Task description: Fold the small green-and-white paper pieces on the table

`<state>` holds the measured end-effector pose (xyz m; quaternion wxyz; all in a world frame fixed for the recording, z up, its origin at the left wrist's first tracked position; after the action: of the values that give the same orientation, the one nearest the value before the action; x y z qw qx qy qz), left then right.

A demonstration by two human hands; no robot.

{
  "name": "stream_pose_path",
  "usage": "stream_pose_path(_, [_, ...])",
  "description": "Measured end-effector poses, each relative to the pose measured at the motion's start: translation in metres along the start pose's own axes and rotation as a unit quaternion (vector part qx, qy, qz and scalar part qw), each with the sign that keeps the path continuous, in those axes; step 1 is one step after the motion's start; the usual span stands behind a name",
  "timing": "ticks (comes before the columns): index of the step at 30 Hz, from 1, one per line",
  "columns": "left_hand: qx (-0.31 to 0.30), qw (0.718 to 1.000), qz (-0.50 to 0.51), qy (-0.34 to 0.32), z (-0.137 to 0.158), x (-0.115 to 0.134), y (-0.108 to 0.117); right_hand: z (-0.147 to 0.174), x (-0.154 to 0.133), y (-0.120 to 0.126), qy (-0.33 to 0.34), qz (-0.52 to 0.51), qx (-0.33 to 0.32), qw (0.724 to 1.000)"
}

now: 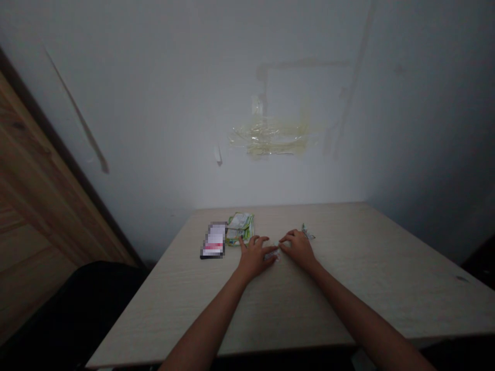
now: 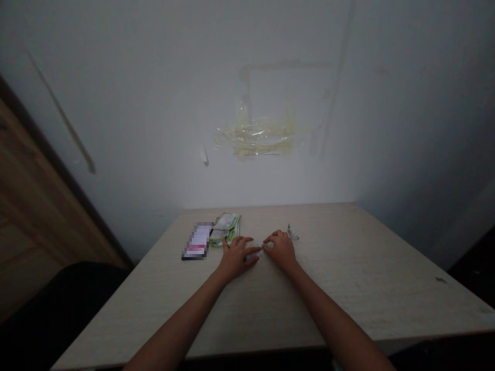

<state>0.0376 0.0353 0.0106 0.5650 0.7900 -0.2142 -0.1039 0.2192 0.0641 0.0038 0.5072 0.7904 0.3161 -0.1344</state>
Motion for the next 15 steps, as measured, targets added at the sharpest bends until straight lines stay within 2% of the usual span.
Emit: stream_pose_path(15, [-0.023, 0.999, -0.021, 0.029, 0.0, 0.0001, 0.0017, 0.0009, 0.0069, -0.0008, 0.01, -0.011, -0.019, 1.0])
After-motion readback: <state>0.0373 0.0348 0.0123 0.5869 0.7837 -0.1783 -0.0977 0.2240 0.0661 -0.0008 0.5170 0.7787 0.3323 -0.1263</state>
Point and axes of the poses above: each hand's wrist, its own z-axis away from the middle knuckle, its own y-axis out of the back of the hand, x = y × z, the point moved 4 cm from there along -z, towards the middle knuckle, and after that the axes turned 8 degrees about -z, right-handed, at the moved point
